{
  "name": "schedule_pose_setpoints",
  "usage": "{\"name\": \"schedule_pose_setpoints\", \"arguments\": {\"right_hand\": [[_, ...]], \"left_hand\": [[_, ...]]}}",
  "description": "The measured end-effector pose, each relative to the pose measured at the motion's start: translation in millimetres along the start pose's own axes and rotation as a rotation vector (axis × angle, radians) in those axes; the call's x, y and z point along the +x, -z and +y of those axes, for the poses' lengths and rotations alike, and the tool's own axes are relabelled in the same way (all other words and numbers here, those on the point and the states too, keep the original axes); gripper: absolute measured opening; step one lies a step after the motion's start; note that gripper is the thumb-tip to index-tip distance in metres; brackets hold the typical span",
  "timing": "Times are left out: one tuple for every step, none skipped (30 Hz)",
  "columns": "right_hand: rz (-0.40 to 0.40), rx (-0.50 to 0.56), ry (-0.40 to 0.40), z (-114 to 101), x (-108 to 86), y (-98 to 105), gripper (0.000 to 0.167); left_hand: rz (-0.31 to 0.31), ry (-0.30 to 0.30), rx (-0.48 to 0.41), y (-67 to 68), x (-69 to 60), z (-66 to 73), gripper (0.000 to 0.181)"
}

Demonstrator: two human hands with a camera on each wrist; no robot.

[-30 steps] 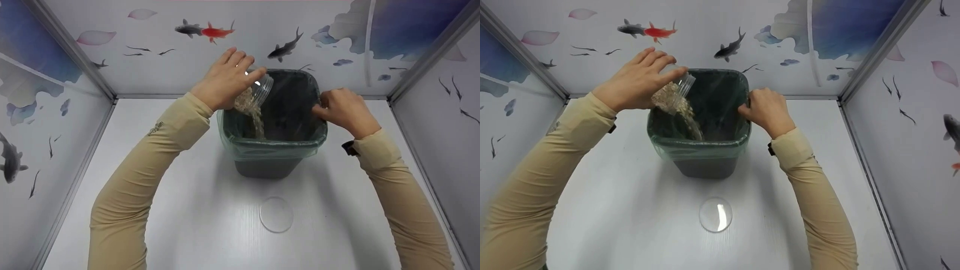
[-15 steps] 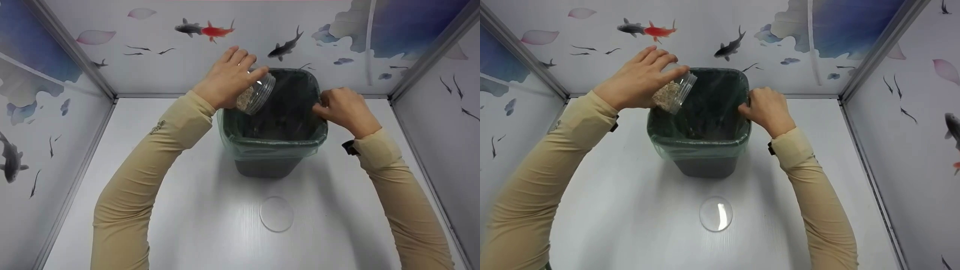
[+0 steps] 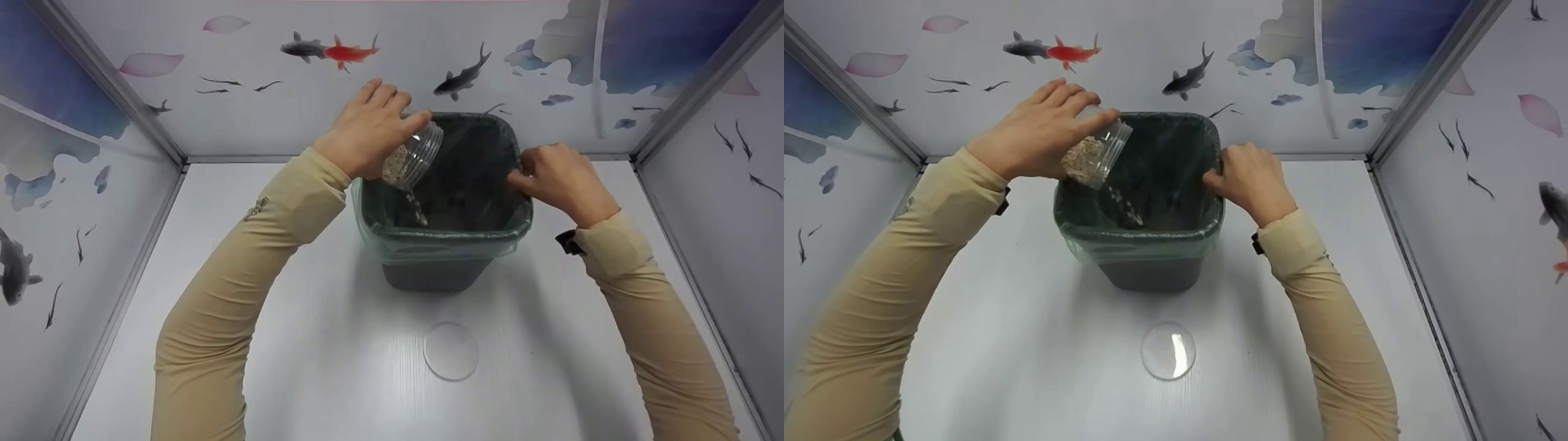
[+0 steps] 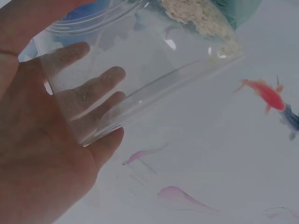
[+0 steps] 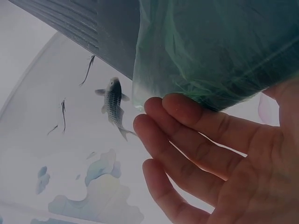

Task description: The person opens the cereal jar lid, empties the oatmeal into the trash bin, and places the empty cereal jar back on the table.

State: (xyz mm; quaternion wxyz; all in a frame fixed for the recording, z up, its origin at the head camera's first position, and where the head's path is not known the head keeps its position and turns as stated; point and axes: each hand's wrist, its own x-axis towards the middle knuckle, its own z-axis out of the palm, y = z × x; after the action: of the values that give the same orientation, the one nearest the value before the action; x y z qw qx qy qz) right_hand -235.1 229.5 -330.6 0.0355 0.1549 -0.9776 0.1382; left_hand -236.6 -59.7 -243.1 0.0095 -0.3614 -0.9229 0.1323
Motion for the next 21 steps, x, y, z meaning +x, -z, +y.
{"name": "schedule_pose_setpoints", "arguments": {"right_hand": [[-0.003,0.002,-0.001,-0.1,-0.1,0.0,0.026],[-0.006,0.005,-0.003,-0.2,-0.1,0.0,0.026],[-0.010,0.007,-0.004,-0.3,-0.2,0.0,0.027],[-0.011,0.010,-0.005,-0.4,-0.2,0.1,0.027],[-0.012,0.011,-0.005,-0.6,-0.1,0.2,0.027],[-0.012,0.012,-0.005,-0.8,0.0,0.2,0.027],[-0.012,0.015,-0.006,-0.8,-0.3,0.2,0.028],[-0.010,0.016,-0.006,-0.9,-0.4,0.2,0.028],[-0.008,0.015,-0.005,-0.9,-0.5,0.1,0.028],[-0.005,0.015,-0.003,-1.0,-0.6,0.0,0.028],[-0.003,0.016,-0.001,-1.1,-0.6,-0.1,0.029],[-0.002,0.016,0.000,-1.2,-0.6,-0.2,0.029],[0.000,0.016,0.002,-1.2,-0.6,-0.4,0.029],[0.003,0.016,0.003,-1.3,-0.5,-0.5,0.029],[0.004,0.015,0.004,-1.4,-0.4,-0.7,0.029],[0.004,0.016,0.003,-1.3,-0.4,-0.7,0.029],[0.005,0.017,0.002,-1.3,-0.4,-0.8,0.029],[0.005,0.017,0.001,-1.2,-0.4,-0.9,0.029],[0.007,0.017,0.001,-1.1,-0.3,-1.0,0.029],[0.007,0.018,0.001,-1.0,-0.3,-1.0,0.029],[0.008,0.018,0.000,-1.0,-0.3,-1.1,0.029]], "left_hand": [[-0.001,-0.002,-0.002,-0.3,-0.1,-0.1,0.091],[-0.001,-0.005,-0.005,-0.6,-0.1,-0.1,0.090],[0.001,-0.007,-0.007,-0.9,-0.3,-0.2,0.090],[0.006,-0.010,-0.009,-1.2,-0.5,-0.3,0.089],[0.010,-0.011,-0.009,-1.4,-0.8,-0.5,0.089],[0.013,-0.011,-0.006,-1.6,-1.1,-0.7,0.088],[0.015,-0.012,-0.002,-1.6,-1.1,-0.7,0.087],[0.013,-0.011,0.003,-1.6,-1.1,-0.6,0.087],[0.011,-0.011,0.010,-1.5,-1.3,-0.5,0.086],[0.007,-0.010,0.014,-1.5,-1.5,-0.5,0.086],[0.002,-0.009,0.018,-1.6,-1.6,-0.6,0.086],[-0.006,-0.008,0.023,-1.8,-1.8,-0.6,0.085],[-0.007,-0.009,0.020,-2.2,-2.2,-0.6,0.085],[-0.008,-0.010,0.018,-2.6,-2.5,-0.6,0.084],[-0.007,-0.011,0.016,-3.1,-2.9,-0.7,0.084],[-0.005,-0.012,0.015,-3.4,-3.0,-0.6,0.085],[-0.003,-0.013,0.013,-3.7,-3.0,-0.5,0.085],[0.002,-0.015,0.011,-3.9,-3.1,-0.4,0.086],[0.009,-0.018,0.008,-4.1,-3.2,-0.2,0.086],[0.010,-0.020,0.011,-4.0,-3.1,0.1,0.087],[0.011,-0.022,0.013,-3.8,-3.3,0.5,0.087]]}}
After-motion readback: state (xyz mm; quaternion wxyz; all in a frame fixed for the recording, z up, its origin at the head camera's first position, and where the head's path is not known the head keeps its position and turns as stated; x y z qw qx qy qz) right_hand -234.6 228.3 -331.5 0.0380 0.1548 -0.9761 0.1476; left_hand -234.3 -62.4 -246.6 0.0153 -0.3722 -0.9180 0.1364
